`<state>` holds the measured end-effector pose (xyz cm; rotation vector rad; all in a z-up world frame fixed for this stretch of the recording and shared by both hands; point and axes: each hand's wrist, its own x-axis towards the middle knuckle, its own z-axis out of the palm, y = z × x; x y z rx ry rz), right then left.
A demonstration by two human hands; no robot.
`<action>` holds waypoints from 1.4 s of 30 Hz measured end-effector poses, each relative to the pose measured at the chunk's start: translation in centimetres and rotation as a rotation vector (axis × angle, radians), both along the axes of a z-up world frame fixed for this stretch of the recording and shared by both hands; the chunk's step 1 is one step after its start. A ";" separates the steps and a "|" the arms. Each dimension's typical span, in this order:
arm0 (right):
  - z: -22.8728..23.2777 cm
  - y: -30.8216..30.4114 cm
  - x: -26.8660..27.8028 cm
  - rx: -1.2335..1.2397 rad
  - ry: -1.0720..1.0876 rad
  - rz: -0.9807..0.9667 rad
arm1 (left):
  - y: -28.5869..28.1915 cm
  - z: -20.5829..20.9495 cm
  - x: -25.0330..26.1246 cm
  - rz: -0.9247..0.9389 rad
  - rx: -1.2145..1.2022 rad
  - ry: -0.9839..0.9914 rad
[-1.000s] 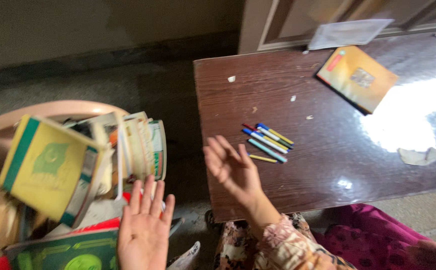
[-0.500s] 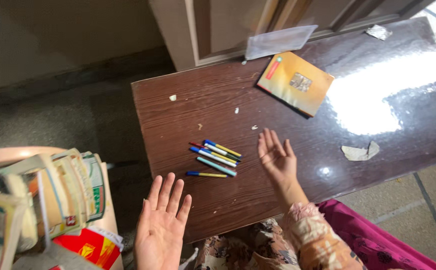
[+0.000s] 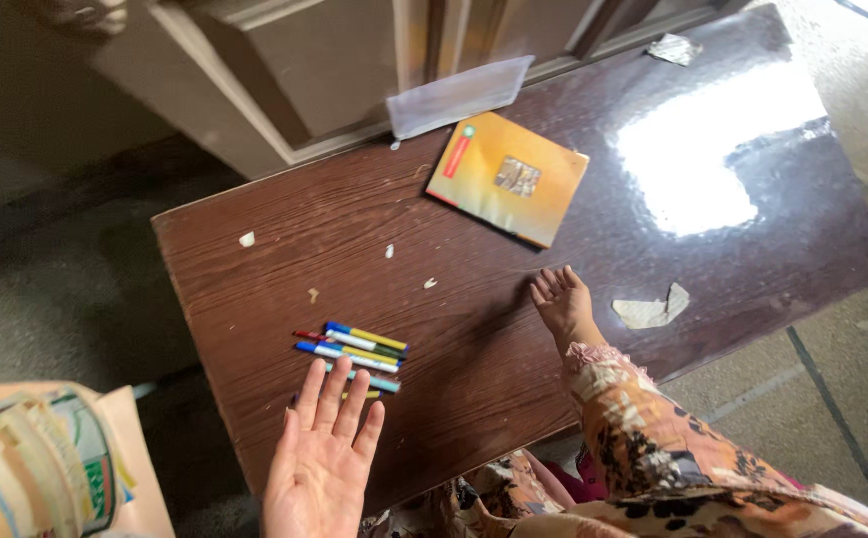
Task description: The person organizes books and pens on a wooden table, placing them into a plastic bag and a container. They then wipe the table surface with a crumpled paper and a cloth to remove dust and debris.
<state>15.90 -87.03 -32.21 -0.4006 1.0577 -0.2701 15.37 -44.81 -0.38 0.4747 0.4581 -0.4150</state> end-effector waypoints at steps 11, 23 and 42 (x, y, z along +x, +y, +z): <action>-2.2 -5.6 5.7 -0.094 0.049 0.180 | -5.9 0.3 3.5 -0.055 0.108 0.066; -0.5 -2.9 8.9 -0.241 0.115 0.592 | -6.5 -0.3 3.3 -0.039 0.082 0.051; 18.1 10.7 -0.9 -0.399 -0.383 0.536 | 1.9 0.1 -1.2 0.010 0.121 0.021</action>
